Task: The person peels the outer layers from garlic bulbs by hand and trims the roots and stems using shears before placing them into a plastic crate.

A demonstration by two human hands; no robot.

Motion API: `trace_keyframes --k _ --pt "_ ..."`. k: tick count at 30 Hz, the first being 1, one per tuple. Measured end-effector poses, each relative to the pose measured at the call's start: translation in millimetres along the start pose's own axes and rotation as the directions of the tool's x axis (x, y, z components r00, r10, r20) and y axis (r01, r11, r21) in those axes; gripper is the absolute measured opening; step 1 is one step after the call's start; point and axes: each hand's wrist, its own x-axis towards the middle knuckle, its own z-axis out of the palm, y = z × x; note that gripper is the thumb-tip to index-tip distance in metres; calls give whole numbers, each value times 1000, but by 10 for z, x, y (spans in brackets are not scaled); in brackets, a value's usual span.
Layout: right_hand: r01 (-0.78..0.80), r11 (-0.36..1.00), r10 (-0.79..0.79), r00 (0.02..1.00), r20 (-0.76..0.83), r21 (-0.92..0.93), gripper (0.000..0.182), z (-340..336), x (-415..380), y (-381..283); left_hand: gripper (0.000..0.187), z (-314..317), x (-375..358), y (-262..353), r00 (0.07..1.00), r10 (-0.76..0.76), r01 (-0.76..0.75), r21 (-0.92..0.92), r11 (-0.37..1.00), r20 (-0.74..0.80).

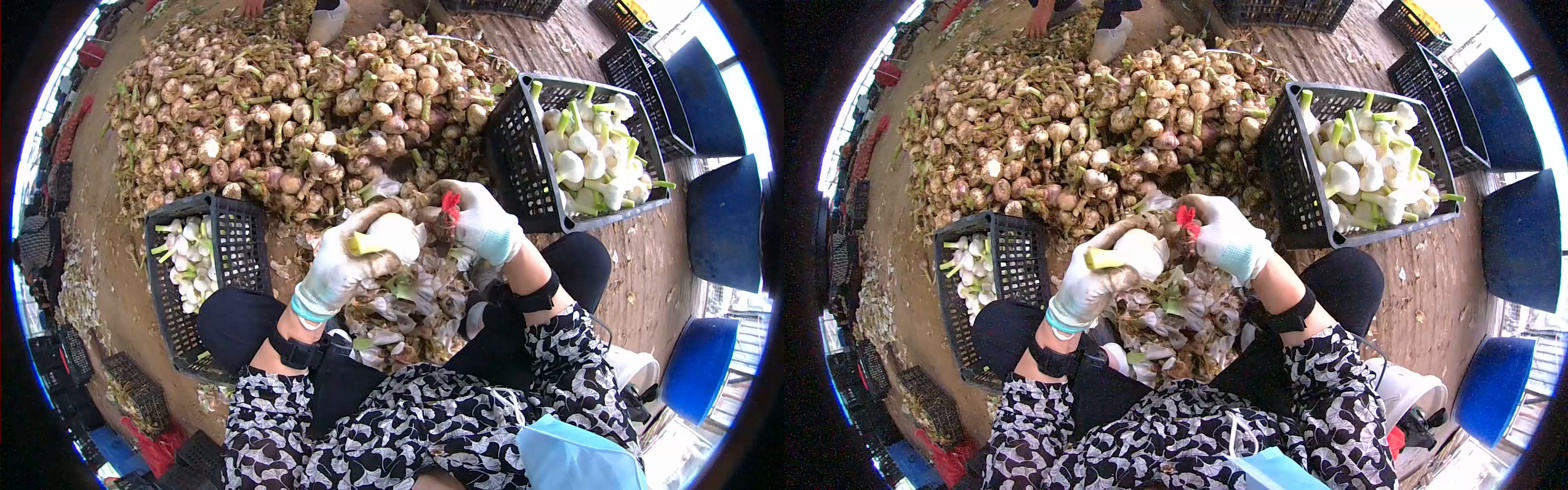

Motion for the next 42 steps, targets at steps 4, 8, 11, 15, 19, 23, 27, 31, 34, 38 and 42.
trace_keyframes --k 4,8,11,15,19,23,27,31,34,38,42 --pt "-177 924 187 982 2 339 25 104 -43 119 79 -94 66 -53 986 162 -149 221 964 -40" --pt "121 993 -120 983 -139 -5 32 212 -126 -82 79 -42 60 -67 985 160 -138 249 959 -69" --pt "183 970 -204 970 -130 -158 31 233 -118 -77 74 -48 27 -25 994 99 -93 106 990 -55" --pt "-74 974 96 991 -92 214 32 234 42 186 69 -9 4 -29 991 118 -119 24 993 56" --pt "-287 391 134 958 254 874 39 245 -84 -8 69 -36 47 -45 982 181 -176 -84 981 54" --pt "-33 624 63 998 -9 781 47 522 -13 158 53 -83 109 -277 941 325 -270 367 890 -96" --pt "-5 984 29 991 -134 177 38 505 -85 -70 41 59 55 -183 925 -90 123 66 990 -370" --pt "-77 726 231 963 -137 683 42 444 21 -58 35 105 122 -220 908 179 -197 -9 980 -378" --pt "296 943 -242 924 -296 151 39 673 11 33 37 97 122 -216 884 183 -63 278 959 -430" --pt "80 958 -29 982 -186 276 20 587 -16 -60 36 114 155 -226 816 335 -173 354 919 -471" --pt "112 992 -78 913 -400 61 14 456 16 39 45 39 151 -309 932 103 -83 73 994 -349"
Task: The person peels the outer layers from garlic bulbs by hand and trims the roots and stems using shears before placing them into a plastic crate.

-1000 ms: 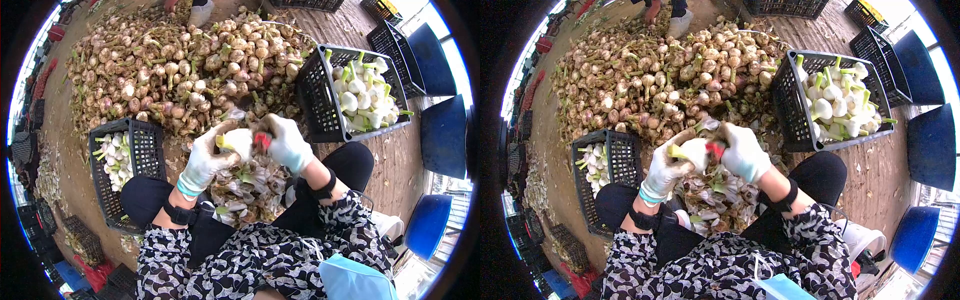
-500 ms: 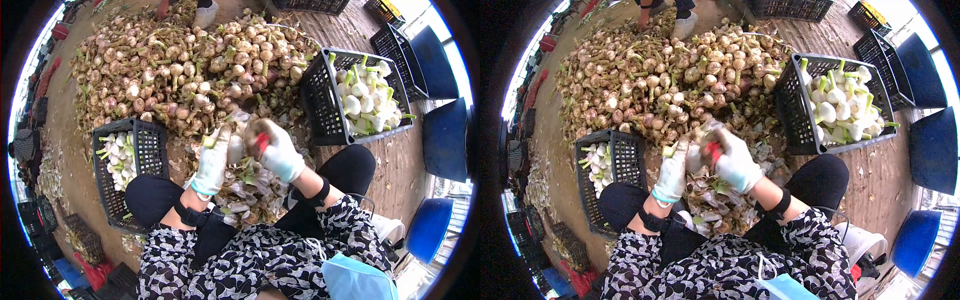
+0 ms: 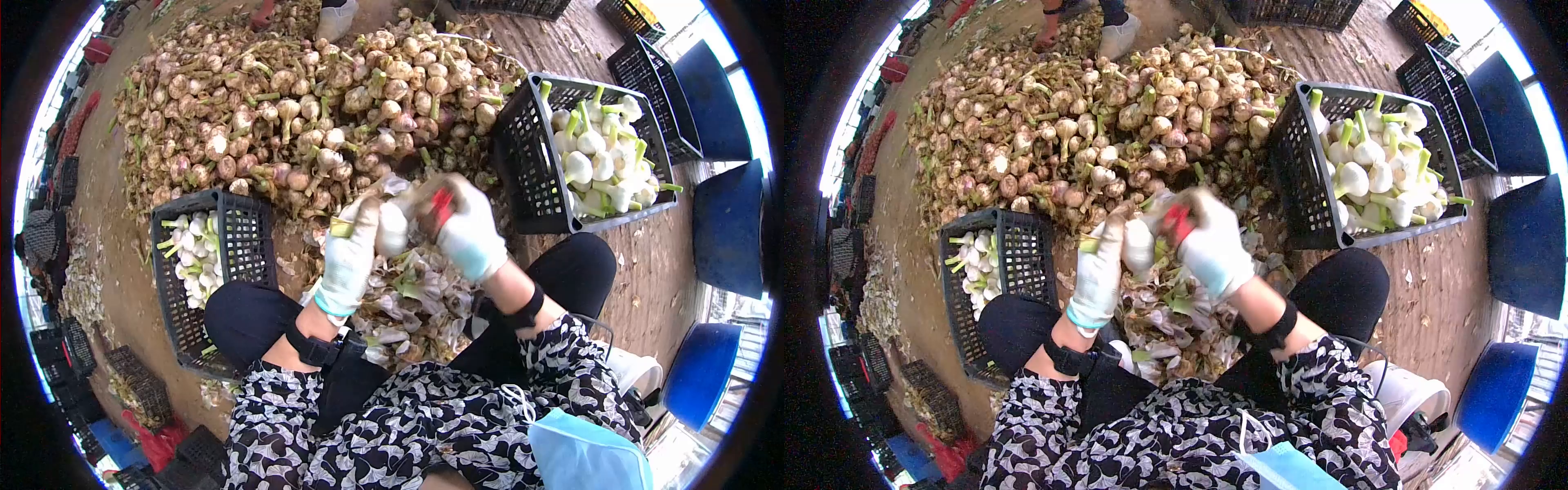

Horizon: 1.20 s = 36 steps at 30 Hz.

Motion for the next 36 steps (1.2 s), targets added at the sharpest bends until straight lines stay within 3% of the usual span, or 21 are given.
trace_keyframes --k 1,3,4,5,7,8,9,10,13,15,17,19,23,24,25,28,30,32,33,34,36 --pt "-69 961 108 985 -134 269 12 -9 89 241 42 63 -39 209 999 -44 43 -125 991 -3" --pt "-293 956 291 946 -143 13 11 -90 226 441 43 44 -12 219 991 -112 132 -619 774 72" --pt "-193 980 192 981 19 45 14 21 178 391 44 3 27 260 987 -98 159 -672 723 127" --pt "-218 873 412 807 423 -436 19 -87 128 350 43 22 50 275 993 -74 114 -706 699 86" --pt "-123 939 245 896 371 -321 23 -18 13 367 43 -41 48 257 999 -46 54 -638 768 29" --pt "-91 988 47 947 316 123 29 -3 17 398 41 -61 16 235 1000 -15 8 -494 870 -11" --pt "-236 919 172 961 217 315 38 -23 29 194 39 -54 -19 252 999 17 -30 -331 943 -40" --pt "-76 968 33 983 180 238 39 -21 8 16 40 -18 -22 243 992 93 -106 -147 984 -91" --pt "63 979 -79 994 78 191 29 127 -77 -75 38 6 0 165 995 -103 84 -590 803 1" --pt "-241 797 231 969 89 554 27 96 23 82 33 -18 -23 232 975 -219 164 -774 611 34" --pt "-249 958 250 968 16 141 16 -4 116 712 32 -141 26 224 983 -106 186 -836 517 153" --pt "133 866 171 828 535 -482 16 -127 97 561 31 -128 60 336 968 -226 203 -866 457 108" --pt "150 610 108 957 270 -778 28 -240 -64 277 44 -107 15 286 888 -458 291 -736 611 -29" --pt "84 747 90 970 226 -660 35 -292 -55 147 45 -79 42 254 920 -392 279 -712 644 6" --pt "253 931 -201 957 210 -263 47 -278 -90 179 45 -67 60 192 943 -328 270 -694 668 50" --pt "37 949 -140 939 314 313 64 -8 -286 -163 49 172 -51 111 988 -150 148 -318 936 19" --pt "-67 973 20 978 206 223 48 -17 -275 -45 52 131 -104 72 993 74 -82 86 993 93" --pt "-232 968 216 965 151 101 29 -311 -224 13 46 177 -8 97 996 82 -84 -92 992 -26" --pt "-343 864 353 935 44 369 24 -443 -243 32 44 108 -11 122 996 6 -11 -62 998 -86" --pt "-116 992 123 981 -153 56 23 -643 -209 78 41 119 -23 193 979 97 -110 -61 992 -180" --pt "4 612 356 892 -280 791 29 -1074 -122 290 41 -118 11 120 962 248 -229 160 960 -111"
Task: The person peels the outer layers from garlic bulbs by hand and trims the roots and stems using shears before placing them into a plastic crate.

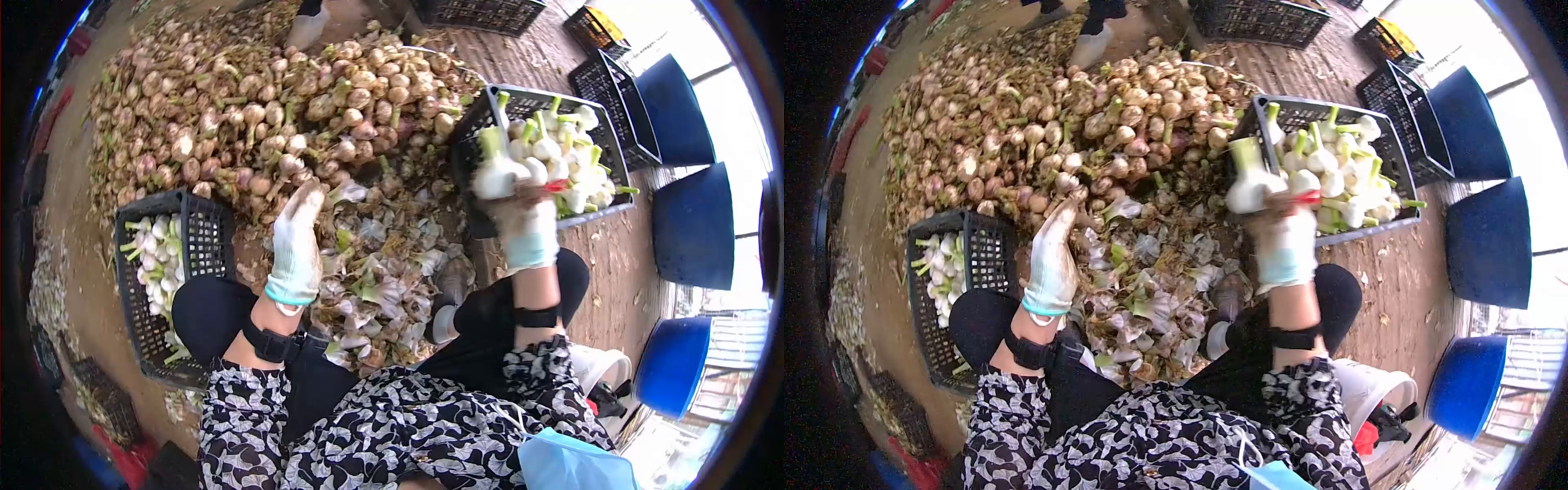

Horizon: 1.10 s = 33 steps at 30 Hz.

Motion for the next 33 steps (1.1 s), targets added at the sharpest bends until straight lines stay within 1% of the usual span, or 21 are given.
trace_keyframes --k 1,2,3,5,8,10,12,13,14,15,16,17,20,23,24,25,27,28,29,30,33 --pt "89 996 -86 992 -89 32 35 -137 133 -109 42 -63 15 -46 994 107 -110 118 987 31" --pt "269 908 -291 957 -19 -321 46 -256 263 -237 42 -85 36 -63 995 101 -103 119 988 22" --pt "318 664 -475 878 -53 -677 60 -198 294 -297 42 -89 62 -71 996 -50 47 -38 998 -72" --pt "298 180 -638 760 120 -937 66 -25 310 -227 41 -87 116 -51 965 -216 183 -209 961 -151" --pt "545 -104 -508 690 515 -832 36 487 406 285 45 -64 151 111 916 -314 174 -459 871 -249" --pt "283 309 -54 958 281 -908 24 480 744 1016 38 -122 166 159 903 -345 190 -483 855 -256" --pt "73 138 275 955 109 -988 27 464 939 1719 31 -186 170 90 906 -308 153 -455 877 -289" --pt "216 -58 267 944 193 -975 29 278 1009 2166 29 -222 153 69 906 -305 162 -425 890 -293" --pt "158 -30 398 908 133 -987 33 351 933 2229 28 -244 129 66 929 -251 153 -338 929 -272" --pt "157 -159 434 898 74 -975 35 385 875 2352 28 -258 91 79 948 -201 139 -248 959 -247" --pt "144 -290 414 910 12 -946 33 450 758 2413 28 -271 39 113 976 68 -74 -24 997 -205" --pt "130 -416 384 922 -44 -900 30 511 650 2457 42 -276 60 106 951 -240 164 -337 927 -195" --pt "131 -602 215 977 -2 -788 23 311 601 2919 44 -264 122 255 895 -417 301 -471 829 -161" --pt "-132 -446 153 963 -220 -885 30 -217 810 3320 43 -269 144 232 883 -439 297 -528 795 -166" --pt "-1 -488 393 893 -220 -873 34 374 596 2586 43 -280 146 221 888 -432 298 -520 801 -157" --pt "17 -384 512 836 -198 -923 32 78 814 2860 43 -281 136 226 889 -432 296 -525 798 -155" --pt "-353 -137 763 558 -326 -926 32 -294 1113 3073 44 -282 135 246 904 -411 284 -546 788 -122" --pt "-434 216 703 691 -169 -874 27 297 710 2171 44 -284 129 230 910 -398 281 -530 800 -119" --pt "-375 492 677 732 74 -786 27 475 549 1832 44 -281 127 234 912 -393 280 -529 801 -113" --pt "-296 531 666 725 176 -794 34 658 430 1544 44 -271 127 247 920 -375 297 -427 854 -111" --pt "632 429 191 635 748 -646 31 969 24 717 41 -203 91 144 959 -282 280 -227 933 24"
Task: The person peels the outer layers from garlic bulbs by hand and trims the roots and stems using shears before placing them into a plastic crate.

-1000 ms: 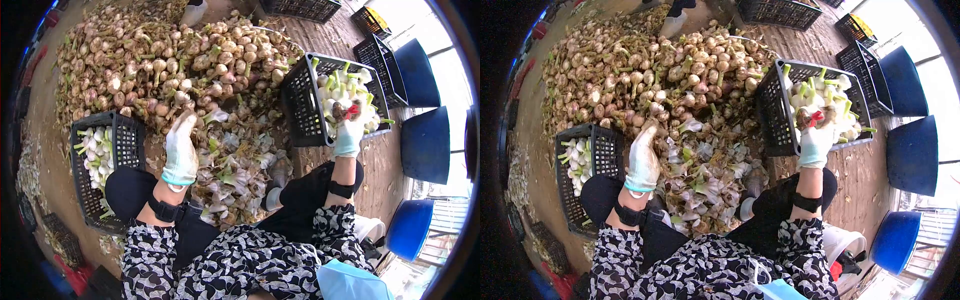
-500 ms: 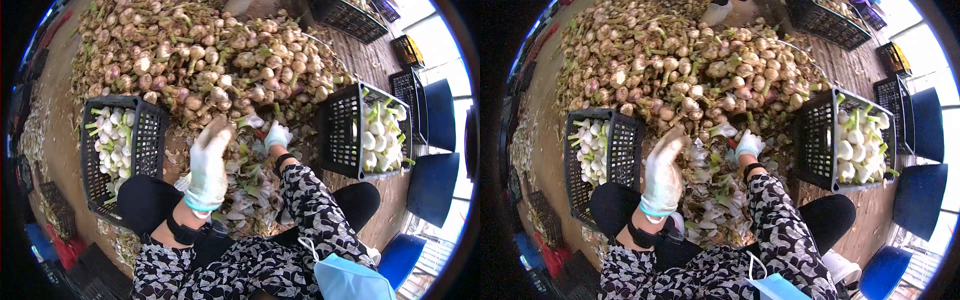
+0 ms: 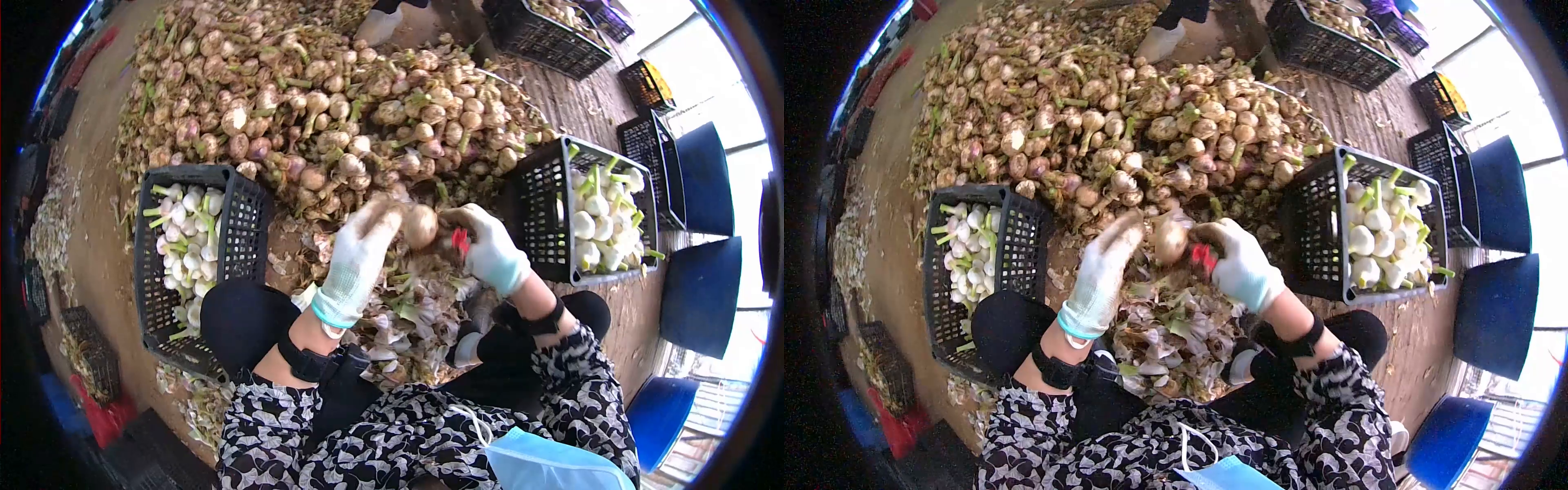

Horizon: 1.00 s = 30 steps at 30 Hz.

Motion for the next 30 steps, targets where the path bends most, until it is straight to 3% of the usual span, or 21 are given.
trace_keyframes --k 3,5,6,7,8,9,10,12,13,14,15,16,17,21,24,26,27,28,30 --pt "49 989 -38 996 78 -140 34 -314 -184 -434 43 90 -130 65 906 -75 60 49 997 417" --pt "154 974 -161 987 -28 -164 37 -381 -299 -493 44 185 -165 44 886 -64 73 -2 997 459" --pt "104 994 -110 958 -265 -36 43 -339 -338 -481 45 192 -155 -49 893 -36 76 -72 995 449" --pt "-145 879 295 913 -280 454 39 -301 -390 -412 47 239 -154 -73 918 21 13 -85 996 397" --pt "-288 483 625 775 -95 827 36 -261 -440 -332 48 284 -158 -69 936 81 -51 -95 994 342" --pt "-309 235 609 785 108 922 29 -265 -507 -264 52 314 -192 -4 950 73 -68 -28 997 303" --pt "-350 297 646 759 83 888 29 -217 -562 -263 58 344 -183 -71 950 186 -217 101 971 252" --pt "-300 310 553 829 86 902 30 -47 -673 -144 64 384 -186 -156 855 441 -514 337 789 271" --pt "-368 577 563 826 -28 729 33 14 -634 -131 64 424 -221 -136 855 437 -513 339 789 278" --pt "-206 414 523 851 -47 886 34 102 -637 -190 66 467 -264 -98 822 490 -569 407 714 291" --pt "-160 603 431 890 -150 782 30 118 -584 -222 68 493 -285 -74 783 540 -619 470 629 308" --pt "-101 761 317 920 -231 640 27 118 -508 -266 68 493 -278 -88 783 538 -619 471 628 312" --pt "-167 625 462 867 -188 763 24 91 -510 -355 68 485 -266 -119 783 544 -619 464 634 302" --pt "-191 570 455 883 -114 799 26 23 -458 -264 72 422 -183 -197 772 560 -634 433 641 302" --pt "-320 582 483 876 -1 748 35 -30 -465 -221 74 413 -195 -182 777 546 -628 447 637 314" --pt "-189 518 383 923 -29 834 40 22 -488 -86 74 417 -198 -189 799 517 -601 451 660 307" --pt "-40 488 234 968 -87 872 43 23 -484 -58 72 411 -189 -210 812 507 -584 406 703 290" --pt "-43 486 237 968 -85 873 43 21 -496 -54 71 408 -182 -215 824 496 -566 359 742 273" --pt "-110 420 315 949 -31 901 33 -19 -496 -118 70 387 -155 -188 801 517 -599 409 689 302"
